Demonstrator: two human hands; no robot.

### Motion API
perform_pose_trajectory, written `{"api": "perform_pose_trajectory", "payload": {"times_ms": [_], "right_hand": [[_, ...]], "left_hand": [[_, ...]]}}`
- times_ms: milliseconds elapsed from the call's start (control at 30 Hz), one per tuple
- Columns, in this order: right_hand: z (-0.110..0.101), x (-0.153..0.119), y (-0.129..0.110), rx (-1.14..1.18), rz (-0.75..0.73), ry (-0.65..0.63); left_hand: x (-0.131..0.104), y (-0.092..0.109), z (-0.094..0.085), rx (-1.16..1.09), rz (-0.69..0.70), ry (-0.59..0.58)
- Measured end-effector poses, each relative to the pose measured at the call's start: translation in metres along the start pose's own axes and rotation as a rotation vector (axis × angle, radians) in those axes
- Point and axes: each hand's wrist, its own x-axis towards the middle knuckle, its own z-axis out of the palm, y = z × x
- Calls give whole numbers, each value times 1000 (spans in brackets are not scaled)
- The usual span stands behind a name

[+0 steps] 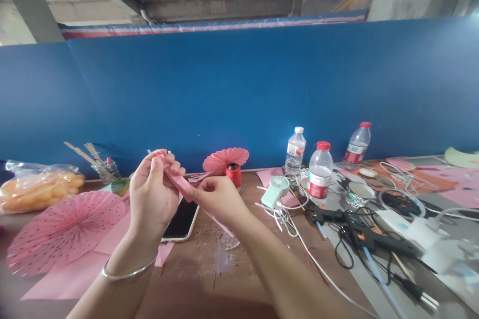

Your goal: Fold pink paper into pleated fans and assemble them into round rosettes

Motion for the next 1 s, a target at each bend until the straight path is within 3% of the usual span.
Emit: {"api": "perform_pose_trajectory", "payload": {"times_ms": [333,467,567,633,700,833,933,1000], "right_hand": [[1,7,15,-76,-35,5],[0,9,16,-153,-76,7],[1,11,18,-268,-160,109],[2,11,19,-273,-207,168],[3,10,19,-226,-237,120],[4,10,21,-133,-216,-104],[4,12,25,122,-187,-139],[4,14,27,306,-183,-161]], "left_hand": [[-2,4,1,-127,27,-5],[-1,9,1,-290,-124,-34],[2,10,-1,-417,-280,-50],[3,9,-1,-430,-302,-36],[1,6,0,-392,-285,-21],[-4,3,5,-294,-256,-29],[-7,5,3,-162,-246,-148],[-8,5,-1,-56,-308,-306]]}}
